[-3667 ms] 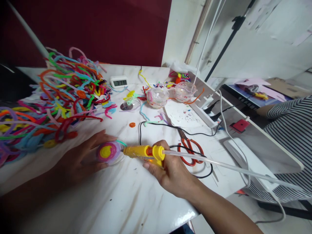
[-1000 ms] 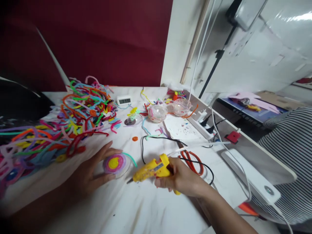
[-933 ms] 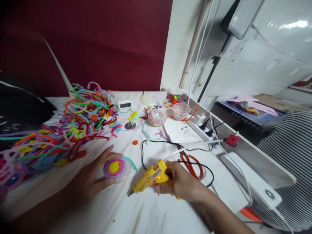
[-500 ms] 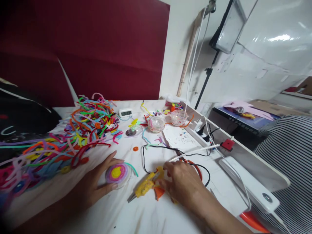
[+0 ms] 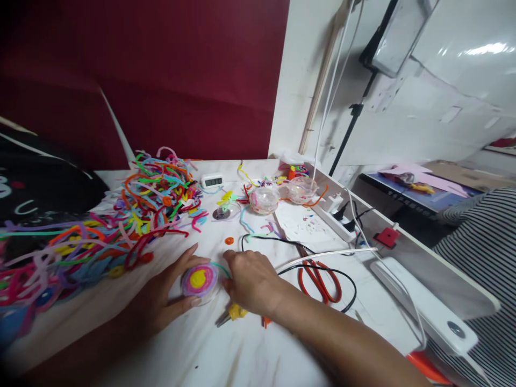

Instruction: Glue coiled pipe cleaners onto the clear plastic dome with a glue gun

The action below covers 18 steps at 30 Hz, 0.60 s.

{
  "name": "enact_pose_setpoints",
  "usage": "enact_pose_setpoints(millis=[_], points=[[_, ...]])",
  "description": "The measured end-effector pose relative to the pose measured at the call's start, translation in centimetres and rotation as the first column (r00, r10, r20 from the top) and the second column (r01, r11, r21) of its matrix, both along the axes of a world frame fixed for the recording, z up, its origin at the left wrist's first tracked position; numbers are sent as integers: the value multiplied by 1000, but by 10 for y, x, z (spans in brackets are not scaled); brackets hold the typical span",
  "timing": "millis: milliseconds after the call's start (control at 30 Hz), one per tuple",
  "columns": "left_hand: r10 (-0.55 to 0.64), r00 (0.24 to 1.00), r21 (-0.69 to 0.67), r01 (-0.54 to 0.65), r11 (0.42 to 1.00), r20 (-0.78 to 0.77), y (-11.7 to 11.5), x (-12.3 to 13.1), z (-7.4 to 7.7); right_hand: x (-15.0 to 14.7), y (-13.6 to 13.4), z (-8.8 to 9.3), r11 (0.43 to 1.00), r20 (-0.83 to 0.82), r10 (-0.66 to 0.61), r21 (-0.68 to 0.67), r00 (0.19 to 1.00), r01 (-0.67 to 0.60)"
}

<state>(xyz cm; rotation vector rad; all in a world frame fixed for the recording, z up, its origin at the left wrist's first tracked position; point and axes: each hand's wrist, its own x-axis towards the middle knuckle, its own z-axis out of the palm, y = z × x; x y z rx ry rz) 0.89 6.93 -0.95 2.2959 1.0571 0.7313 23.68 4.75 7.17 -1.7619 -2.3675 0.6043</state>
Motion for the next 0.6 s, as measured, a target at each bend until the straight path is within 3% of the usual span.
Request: enact_pose_setpoints(millis=[267, 600], points=[[-3, 1000, 33, 4, 999, -27, 1, 1, 1, -4, 4, -7, 1000, 63, 11, -30, 998, -9], [-3, 999, 48, 4, 999, -35, 1, 1, 1, -3, 1, -8, 1000, -4, -17, -5, 1000, 17]])
